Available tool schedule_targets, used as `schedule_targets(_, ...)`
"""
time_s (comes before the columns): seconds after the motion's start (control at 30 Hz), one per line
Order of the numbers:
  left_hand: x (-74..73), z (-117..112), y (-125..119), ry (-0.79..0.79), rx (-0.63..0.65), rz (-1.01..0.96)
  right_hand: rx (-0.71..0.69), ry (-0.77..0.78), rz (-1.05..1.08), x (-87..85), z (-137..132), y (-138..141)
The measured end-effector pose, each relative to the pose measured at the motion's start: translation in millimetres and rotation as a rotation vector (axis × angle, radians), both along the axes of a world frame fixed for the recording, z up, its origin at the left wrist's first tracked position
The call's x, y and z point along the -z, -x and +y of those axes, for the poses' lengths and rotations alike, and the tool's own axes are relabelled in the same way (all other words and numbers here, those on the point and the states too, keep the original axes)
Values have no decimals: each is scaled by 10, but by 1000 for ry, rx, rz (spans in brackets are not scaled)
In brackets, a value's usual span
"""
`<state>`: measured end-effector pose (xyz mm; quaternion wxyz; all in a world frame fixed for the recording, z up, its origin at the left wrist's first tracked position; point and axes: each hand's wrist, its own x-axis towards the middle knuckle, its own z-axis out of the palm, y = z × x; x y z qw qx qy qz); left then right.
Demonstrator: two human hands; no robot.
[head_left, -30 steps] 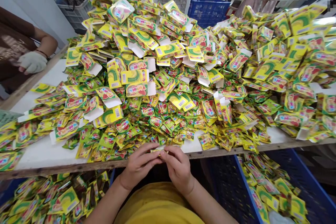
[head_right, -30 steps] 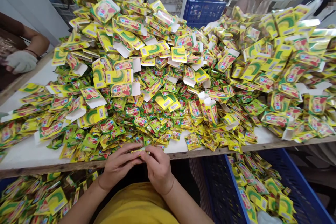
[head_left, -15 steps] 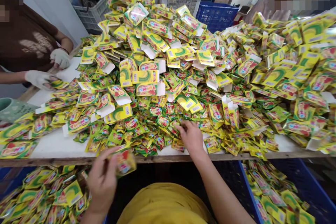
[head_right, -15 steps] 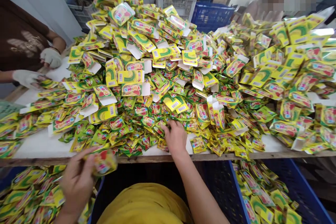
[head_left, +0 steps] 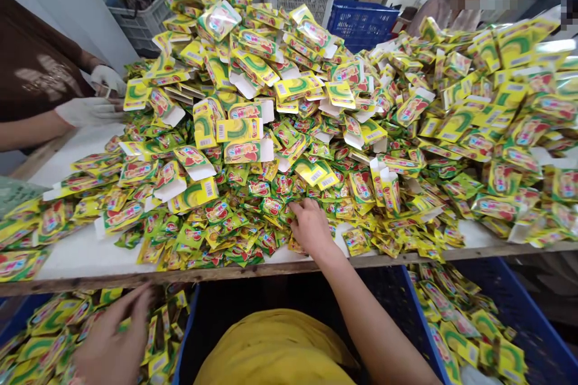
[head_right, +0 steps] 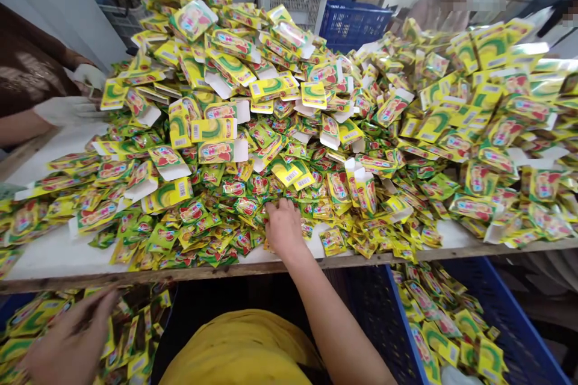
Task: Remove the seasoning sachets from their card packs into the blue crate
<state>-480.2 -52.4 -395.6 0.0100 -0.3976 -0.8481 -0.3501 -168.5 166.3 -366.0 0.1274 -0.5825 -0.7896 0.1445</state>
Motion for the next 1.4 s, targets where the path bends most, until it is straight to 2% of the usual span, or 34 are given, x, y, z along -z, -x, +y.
schedule_targets(0.03,-93,202,-312,-59,142,1,-10,9,137,34,49,-35)
schedule_targets(0.1,-235,595,-886,-138,545,-91,-1,33,419,93,138,-116)
schedule_targets(0.17,-320,919,-1333,-176,859,-191,32,47,593,115,193,-247)
schedule_targets(0.23,-368,1147,-1641,-172,1044,-265,79,48,637,83,188,-477)
schedule_targets(0.27,-382,1228,-1748,-155,1097,-289,119,76,666,49,162,-632)
schedule_targets(0.4,-371,1453,-1948,-41,1201,-317,275,350,755,-101,-40,-1340)
schedule_targets(0.43,-358,1511,-1959,-23,1219,-313,275,409,708,-113,-90,-1477)
schedule_targets(0.5,-349,1650,-1955,-19,1242,-283,268,436,449,-85,-155,-1640)
schedule_targets(0.57,-395,1823,-1934,-46,1244,-218,315,386,156,-1,-174,-1658)
schedule_targets(0.63,-505,2027,-1916,-89,1236,-98,387,329,-2,95,-174,-1583)
schedule_targets(0.73,-729,2377,-1950,-142,1226,242,421,275,-86,173,-198,-1442)
schedule_targets(0.83,-887,2743,-2073,-99,1234,607,388,182,-223,165,-264,-1336)
schedule_targets(0.93,-934,2996,-2205,6,1253,705,356,121,-215,152,-348,-1240)
schedule_targets(1.03,-903,2958,-2221,-11,1254,576,321,139,10,202,-431,-1201)
schedule_targets(1.1,-825,2745,-2138,-111,1246,429,269,162,238,258,-468,-1238)
schedule_targets(1.17,-689,2431,-2002,-176,1259,334,258,170,484,305,-475,-1310)
schedule_targets(1.3,-368,1818,-1777,-29,1370,316,428,268,931,295,-389,-1376)
schedule_targets(1.37,-273,1659,-1786,-3,1350,240,478,303,1083,236,-316,-1320)
schedule_targets(1.4,-252,1632,-1829,-29,1295,186,481,290,1134,198,-278,-1273)
